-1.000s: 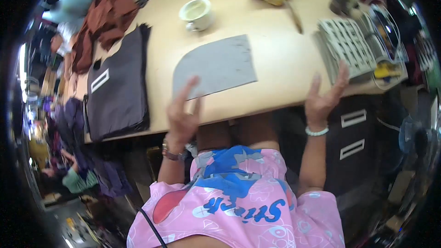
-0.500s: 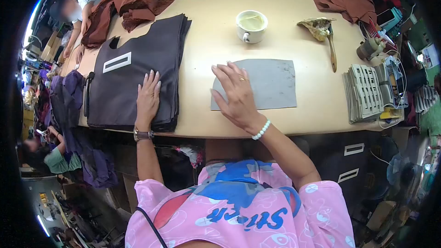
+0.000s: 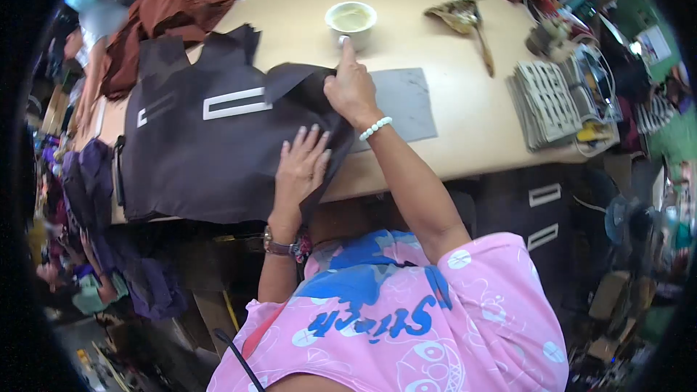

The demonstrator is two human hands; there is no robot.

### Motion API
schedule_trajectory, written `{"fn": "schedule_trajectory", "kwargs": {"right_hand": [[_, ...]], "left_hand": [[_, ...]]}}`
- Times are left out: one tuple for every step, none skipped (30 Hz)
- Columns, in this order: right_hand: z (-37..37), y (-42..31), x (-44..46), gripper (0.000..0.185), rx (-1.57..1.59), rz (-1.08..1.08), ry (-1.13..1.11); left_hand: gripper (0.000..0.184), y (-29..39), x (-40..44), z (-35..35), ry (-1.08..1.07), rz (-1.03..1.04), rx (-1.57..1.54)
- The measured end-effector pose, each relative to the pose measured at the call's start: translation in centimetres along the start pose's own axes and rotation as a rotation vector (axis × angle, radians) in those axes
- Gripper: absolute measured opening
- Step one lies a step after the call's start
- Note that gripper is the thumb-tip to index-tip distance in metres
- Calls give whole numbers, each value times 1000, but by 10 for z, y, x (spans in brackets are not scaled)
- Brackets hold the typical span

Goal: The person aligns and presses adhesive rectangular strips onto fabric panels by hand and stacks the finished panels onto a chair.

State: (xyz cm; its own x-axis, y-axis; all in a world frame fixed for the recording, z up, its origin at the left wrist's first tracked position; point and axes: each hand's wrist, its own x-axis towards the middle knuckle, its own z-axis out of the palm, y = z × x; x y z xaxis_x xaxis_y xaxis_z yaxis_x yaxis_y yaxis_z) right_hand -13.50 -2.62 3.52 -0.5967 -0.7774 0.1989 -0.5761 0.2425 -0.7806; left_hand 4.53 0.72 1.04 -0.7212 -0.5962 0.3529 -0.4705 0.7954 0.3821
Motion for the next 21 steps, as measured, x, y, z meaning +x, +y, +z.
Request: {"fn": "schedule_trajectory", "kwargs": {"right_hand": [[-16, 11, -4, 66, -58, 17, 18], [-33, 22, -7, 65, -113, 29, 34], [-49, 32, -14, 66, -198, 32, 71], [-65, 43, -20, 67, -235, 30, 90], [-81, 56, -25, 67, -272, 24, 104], [-95, 70, -29, 68, -309, 17, 116], [-107, 90, -30, 69, -302, -43, 142], [-119, 109, -31, 69, -296, -105, 168], [-131, 118, -31, 71, -273, -119, 153], [-143, 122, -31, 71, -271, -101, 115], [-154, 124, -31, 71, -266, -82, 76], [-164, 128, -30, 71, -259, -64, 38], [-169, 138, -27, 70, -265, -121, 54], [-175, 149, -24, 70, -271, -179, 71], [-181, 149, -22, 70, -282, -174, 77], [-185, 149, -20, 69, -292, -168, 83], [-188, 146, -18, 69, -281, -163, 85], [-189, 150, -14, 69, -289, -197, 99], [-190, 156, -8, 69, -298, -229, 111], [-189, 160, -4, 69, -304, -240, 114], [-189, 163, 1, 69, -310, -251, 116]], "left_hand": [[34, 17, 1, 11, -57, 33, -36], [34, 33, 2, 16, -149, 176, 9], [35, 49, 1, 20, -235, 318, 59], [41, 64, -3, 29, -187, 345, -93], [44, 85, -5, 35, -208, 283, -238], [48, 102, -3, 32, -230, 217, -384], [50, 106, 0, 30, -214, 234, -387], [52, 105, 3, 27, -197, 251, -390], [53, 102, 7, 23, -179, 267, -392], [54, 95, 12, 18, -144, 244, -337], [53, 85, 17, 12, -115, 212, -280], [52, 73, 22, 8, -85, 173, -220], [52, 62, 28, 2, -96, 124, -152], [54, 48, 31, 3, -56, 103, -72], [54, 39, 35, 1, -66, 45, 3], [55, 31, 37, -1, -75, 25, 38], [57, 24, 36, 0, -103, 3, 81], [58, 18, 36, 2, -131, -18, 124], [61, 12, 34, 6, -158, -49, 122], [62, 9, 33, 9, -165, -61, 139], [62, 6, 32, 11, -173, -74, 155]]}}
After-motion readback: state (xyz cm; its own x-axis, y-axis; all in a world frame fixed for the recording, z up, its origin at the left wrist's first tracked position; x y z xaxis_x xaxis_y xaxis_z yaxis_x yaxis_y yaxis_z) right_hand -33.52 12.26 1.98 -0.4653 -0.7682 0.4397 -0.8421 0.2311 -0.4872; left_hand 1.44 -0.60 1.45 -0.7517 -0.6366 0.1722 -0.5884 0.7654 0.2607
